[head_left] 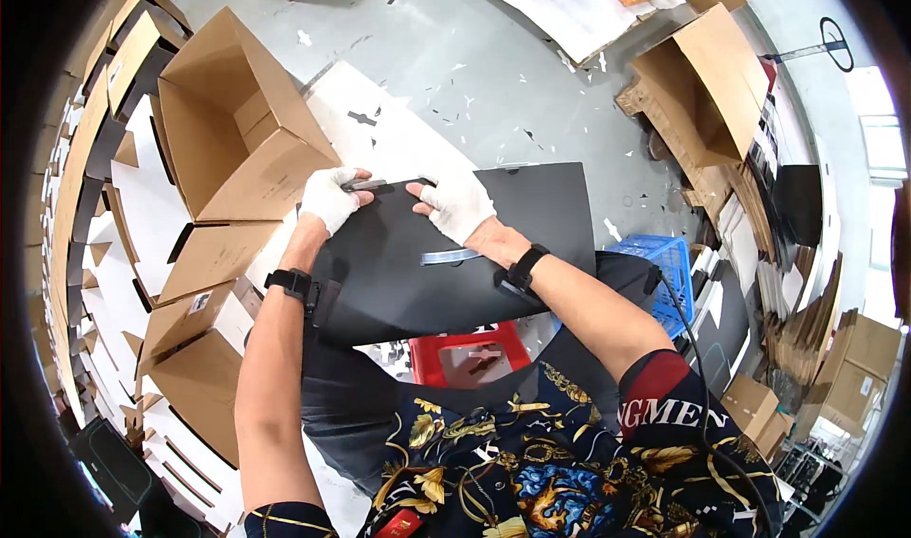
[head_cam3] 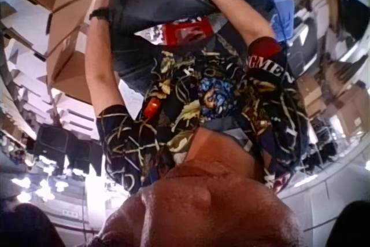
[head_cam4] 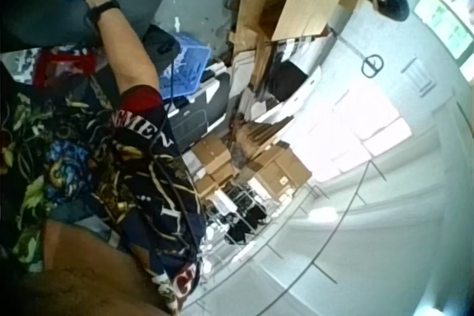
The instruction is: The person assembles flat-packed cardboard boxes by folding the panels and inserting white plastic tabs into designated slots to secure the structure. They handle multiple units sequentially, picking up new panels from a stack, folding them into shape, and placing the finished boxes into a pile.
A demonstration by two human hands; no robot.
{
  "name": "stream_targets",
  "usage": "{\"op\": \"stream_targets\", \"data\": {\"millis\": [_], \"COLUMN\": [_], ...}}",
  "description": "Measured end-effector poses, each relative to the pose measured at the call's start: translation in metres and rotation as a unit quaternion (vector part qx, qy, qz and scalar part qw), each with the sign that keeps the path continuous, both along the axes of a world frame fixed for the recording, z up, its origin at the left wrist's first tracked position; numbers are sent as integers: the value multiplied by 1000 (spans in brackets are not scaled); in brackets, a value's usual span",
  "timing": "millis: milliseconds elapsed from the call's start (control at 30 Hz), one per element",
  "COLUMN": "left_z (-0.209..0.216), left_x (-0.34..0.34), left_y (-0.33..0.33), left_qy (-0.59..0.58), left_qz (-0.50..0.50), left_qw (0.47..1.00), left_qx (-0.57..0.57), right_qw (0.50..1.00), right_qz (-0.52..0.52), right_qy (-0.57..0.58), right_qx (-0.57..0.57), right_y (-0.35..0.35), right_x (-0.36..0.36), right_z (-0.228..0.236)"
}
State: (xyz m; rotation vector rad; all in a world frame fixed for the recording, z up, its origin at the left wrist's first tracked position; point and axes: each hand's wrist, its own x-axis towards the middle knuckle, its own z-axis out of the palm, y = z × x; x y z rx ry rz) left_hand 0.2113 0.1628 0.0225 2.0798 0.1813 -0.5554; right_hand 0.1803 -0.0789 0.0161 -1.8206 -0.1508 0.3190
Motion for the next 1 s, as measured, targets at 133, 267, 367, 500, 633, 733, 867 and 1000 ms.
{"op": "stream_targets", "data": {"millis": [133,267,367,500,633,733,867,1000], "left_z": [-15,-8,1,1,12,23,29,20], "left_x": [1,-3,-5,-14,-13,-5,5,4], "left_y": [2,5,2,18,14,12,18,29], "left_qy": [-25,-48,-126,-254,-236,-154,-32,-42], "left_qz": [-19,-46,-36,-68,-85,-72,-21,-19], "left_qw": [999,997,983,936,930,954,988,991], "left_qx": [25,43,126,233,269,245,147,126], "right_qw": [926,895,930,931,922,930,933,926], "right_qz": [55,85,80,96,124,114,115,135], "right_qy": [-318,-358,-213,-221,-230,-231,-240,-237], "right_qx": [-197,-253,-288,-274,-286,-263,-243,-261], "right_y": [-5,-5,-2,-9,-10,-11,-15,-10], "right_x": [-3,-1,3,10,11,9,11,15], "right_z": [-11,-1,-10,-3,0,3,7,11]}}
